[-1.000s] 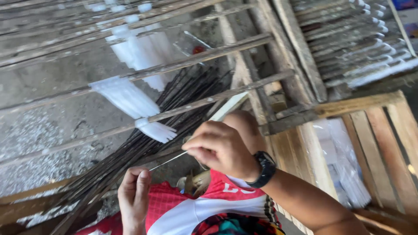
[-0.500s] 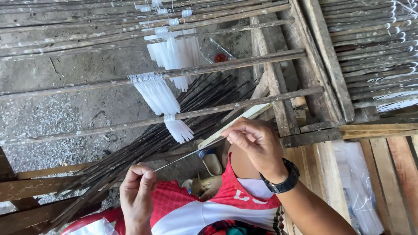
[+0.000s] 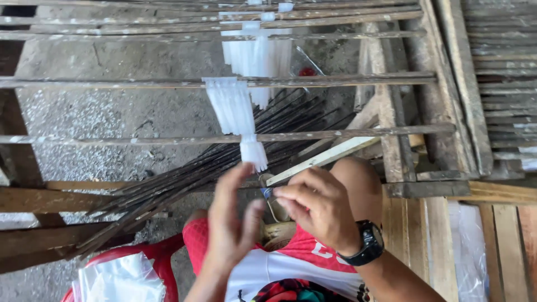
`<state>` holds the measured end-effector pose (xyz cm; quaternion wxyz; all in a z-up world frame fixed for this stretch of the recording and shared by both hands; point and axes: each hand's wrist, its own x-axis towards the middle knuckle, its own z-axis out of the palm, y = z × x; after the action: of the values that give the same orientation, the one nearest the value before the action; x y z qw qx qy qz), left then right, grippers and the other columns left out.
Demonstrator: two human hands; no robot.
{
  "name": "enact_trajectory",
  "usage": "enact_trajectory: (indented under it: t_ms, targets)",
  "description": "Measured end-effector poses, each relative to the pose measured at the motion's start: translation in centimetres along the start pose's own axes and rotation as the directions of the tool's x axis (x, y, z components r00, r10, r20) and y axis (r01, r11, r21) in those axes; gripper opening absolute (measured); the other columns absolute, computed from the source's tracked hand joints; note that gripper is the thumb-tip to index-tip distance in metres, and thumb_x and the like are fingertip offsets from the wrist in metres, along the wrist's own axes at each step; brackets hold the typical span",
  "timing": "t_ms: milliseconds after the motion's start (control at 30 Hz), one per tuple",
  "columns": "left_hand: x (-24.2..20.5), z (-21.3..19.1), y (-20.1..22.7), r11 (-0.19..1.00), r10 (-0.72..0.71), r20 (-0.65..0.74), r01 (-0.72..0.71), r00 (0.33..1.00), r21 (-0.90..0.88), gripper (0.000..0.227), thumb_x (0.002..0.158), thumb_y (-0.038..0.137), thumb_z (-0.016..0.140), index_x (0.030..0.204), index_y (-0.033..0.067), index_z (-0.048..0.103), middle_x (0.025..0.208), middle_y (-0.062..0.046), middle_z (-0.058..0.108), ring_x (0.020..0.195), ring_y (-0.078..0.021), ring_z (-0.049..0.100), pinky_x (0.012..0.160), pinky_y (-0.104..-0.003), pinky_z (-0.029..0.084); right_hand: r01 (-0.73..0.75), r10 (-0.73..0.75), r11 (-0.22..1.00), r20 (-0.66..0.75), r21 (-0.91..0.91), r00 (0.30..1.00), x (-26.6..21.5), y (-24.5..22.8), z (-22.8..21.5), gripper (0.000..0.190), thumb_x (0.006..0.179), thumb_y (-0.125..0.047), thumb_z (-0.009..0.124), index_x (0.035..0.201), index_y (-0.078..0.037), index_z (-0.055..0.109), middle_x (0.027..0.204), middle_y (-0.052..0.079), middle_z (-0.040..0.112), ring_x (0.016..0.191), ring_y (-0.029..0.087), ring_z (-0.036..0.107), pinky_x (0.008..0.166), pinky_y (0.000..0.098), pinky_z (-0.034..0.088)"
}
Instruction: Tying bundles of white wicks onto a wooden frame using thin wire for processing.
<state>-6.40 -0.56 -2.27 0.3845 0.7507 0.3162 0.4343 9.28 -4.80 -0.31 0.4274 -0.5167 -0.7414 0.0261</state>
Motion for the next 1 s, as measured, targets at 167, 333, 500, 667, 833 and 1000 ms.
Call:
enact_trajectory:
  t_ms: [167,333,500,667,833,1000]
  targets:
    - [0.1,1.9,-0.7,0.827,-0.200,0.043,0.192,0.979,-0.529,0.031,0.087,0.022,0.045,0.112,0.0021,0.043,0.087,-0.006,0.050,0.074,-0.0117,0.046,0.064,-0.023,0.038,-0.014,0.014,1.000,-0.047,0.014,0.999,1.9,-0.6,0.7,0.012,0.084,-0.014,0.051,0.083,-0.008,0.060,0.072,0.005,0.051,0.064,0.018,0.049,0.057,0.0290,0.041]
    - [0.9,0.5,-2.0,0.888,-0.303,-0.023,0.273,0.953,-0.371,0.012,0.082,0.017,0.055,0.088,0.0058,0.056,0.067,0.002,0.053,0.057,-0.0042,0.044,0.051,-0.019,0.038,-0.076,0.068,0.988,0.061,0.132,0.996,2.9,0.5,1.0,0.018,0.085,-0.019,0.047,0.079,-0.006,0.059,0.072,0.005,0.053,0.066,0.017,0.052,0.059,0.0281,0.040]
    - [3.5,-2.1,-3.4,0.982,0.153,-0.155,-0.132,0.976,0.133,0.003,0.077,0.011,0.057,0.076,0.0089,0.058,0.062,-0.005,0.049,0.047,-0.0216,0.045,0.044,-0.029,0.037,-0.087,0.081,0.972,0.035,0.219,0.996,4.5,3.1,2.4,0.011,0.082,-0.012,0.054,0.077,-0.006,0.062,0.068,0.009,0.055,0.060,0.026,0.055,0.057,0.0333,0.045]
    - [5.9,-4.3,-4.9,0.908,0.283,-0.141,-0.217,0.949,0.359,0.006,0.079,0.010,0.059,0.075,0.0068,0.057,0.060,-0.004,0.044,0.050,-0.0263,0.047,0.045,-0.033,0.040,-0.106,0.140,0.969,0.139,-0.223,0.980,6.2,5.5,3.9,0.015,0.082,-0.019,0.052,0.073,-0.010,0.058,0.070,0.008,0.054,0.066,0.028,0.057,0.058,0.0380,0.046]
    - [7.5,-5.1,-7.0,0.839,0.338,-0.030,-0.286,0.941,0.463,0.006,0.077,0.012,0.062,0.077,0.0083,0.058,0.061,-0.005,0.046,0.056,-0.0297,0.049,0.052,-0.039,0.042,-0.193,0.287,0.925,0.270,-0.327,0.919,8.1,3.8,4.3,0.035,0.078,-0.037,0.056,0.067,-0.004,0.058,0.068,0.015,0.058,0.066,0.033,0.060,0.056,0.0405,0.047]
    - [8.2,-4.8,-9.5,0.760,0.314,-0.003,-0.249,0.949,0.600,0.006,0.080,0.011,0.064,0.081,0.0078,0.058,0.067,-0.008,0.048,0.061,-0.0315,0.051,0.057,-0.040,0.042,-0.268,0.444,0.865,0.396,-0.425,0.804,8.4,5.6,4.9,0.062,0.073,-0.060,0.042,0.068,-0.003,0.064,0.070,0.019,0.063,0.073,0.033,0.063,0.060,0.0420,0.048]
